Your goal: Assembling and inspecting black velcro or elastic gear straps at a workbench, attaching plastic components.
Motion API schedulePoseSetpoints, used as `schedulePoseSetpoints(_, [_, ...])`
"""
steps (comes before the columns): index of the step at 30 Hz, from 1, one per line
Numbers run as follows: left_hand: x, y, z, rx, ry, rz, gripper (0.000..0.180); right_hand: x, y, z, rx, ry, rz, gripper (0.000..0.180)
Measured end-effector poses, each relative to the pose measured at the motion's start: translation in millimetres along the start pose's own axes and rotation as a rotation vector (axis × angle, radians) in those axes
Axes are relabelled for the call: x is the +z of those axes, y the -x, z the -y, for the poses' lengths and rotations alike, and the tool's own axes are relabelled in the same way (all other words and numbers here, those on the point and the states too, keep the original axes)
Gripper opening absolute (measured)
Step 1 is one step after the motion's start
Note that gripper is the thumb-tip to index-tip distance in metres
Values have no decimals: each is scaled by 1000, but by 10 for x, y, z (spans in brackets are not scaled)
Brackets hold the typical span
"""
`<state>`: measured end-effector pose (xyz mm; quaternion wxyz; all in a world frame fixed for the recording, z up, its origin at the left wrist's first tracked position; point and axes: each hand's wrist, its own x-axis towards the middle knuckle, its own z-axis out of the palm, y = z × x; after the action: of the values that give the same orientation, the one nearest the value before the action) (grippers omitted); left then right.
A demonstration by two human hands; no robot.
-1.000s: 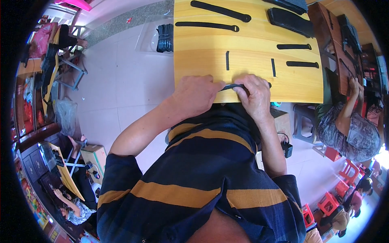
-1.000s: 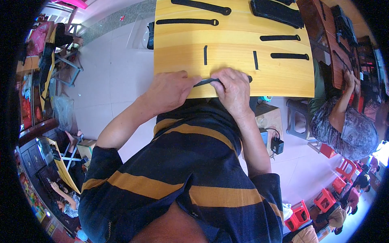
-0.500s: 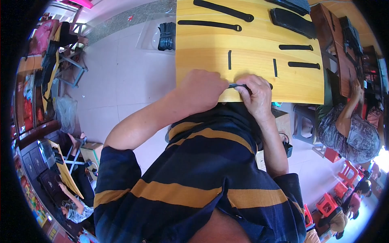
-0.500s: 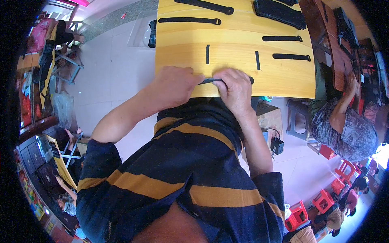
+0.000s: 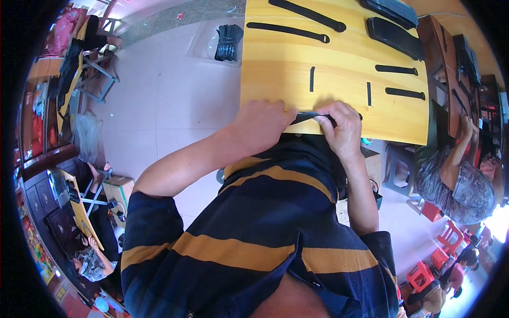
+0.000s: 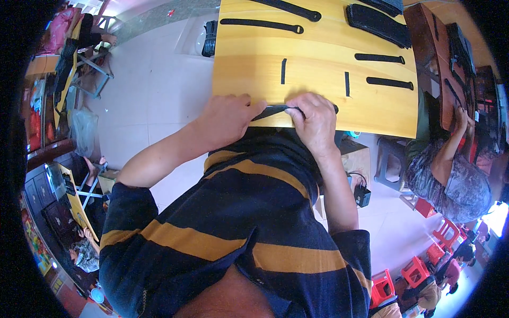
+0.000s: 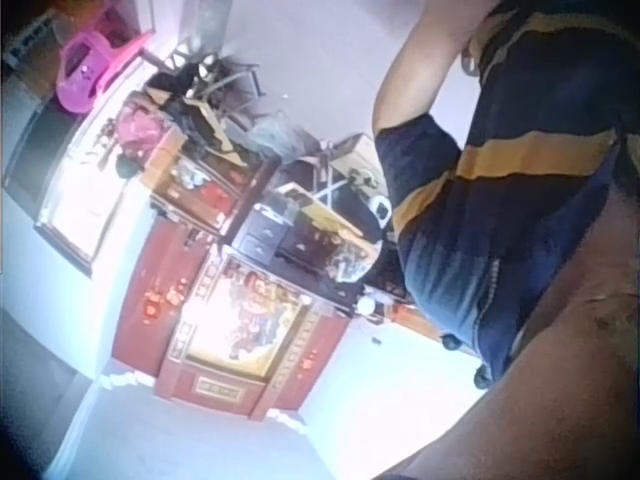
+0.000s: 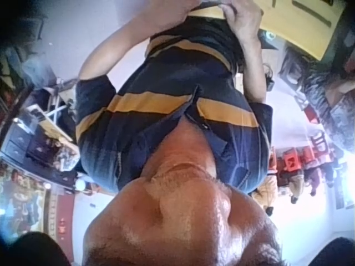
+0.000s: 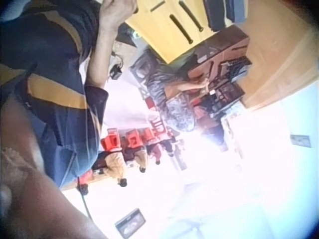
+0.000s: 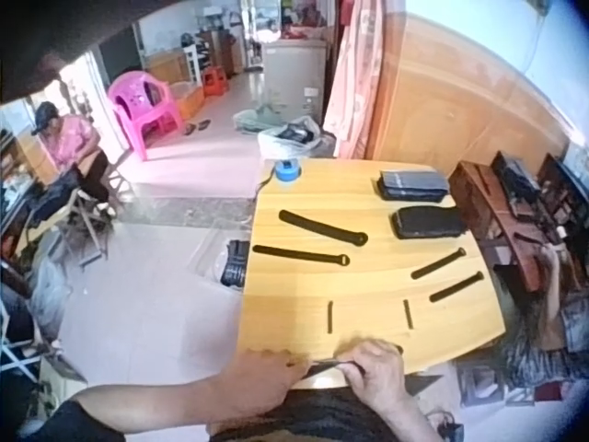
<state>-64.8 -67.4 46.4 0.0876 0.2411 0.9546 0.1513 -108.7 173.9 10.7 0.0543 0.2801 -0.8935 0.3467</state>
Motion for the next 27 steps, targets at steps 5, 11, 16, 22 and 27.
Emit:
schedulePoseSetpoints(5, [-95, -43, 11, -18, 58, 50, 32, -61, -32, 85, 61, 10, 30, 17])
schedulePoseSetpoints(11, [-105, -76, -75, 17, 12, 9, 34, 1, -135, 140, -77, -34, 134, 24])
schedulePoseSetpoints(16, [-44, -46, 13, 36, 9, 7, 36, 39, -81, 94, -30, -80, 98, 19])
schedulePoseSetpoints(22, [-47, 89, 47, 18, 13, -12, 36, 40, -101, 129, -12, -83, 95, 17])
schedulePoseSetpoints(27, [-54, 174, 15, -20, -19, -16, 41, 54, -94, 106, -20, -85, 78, 16])
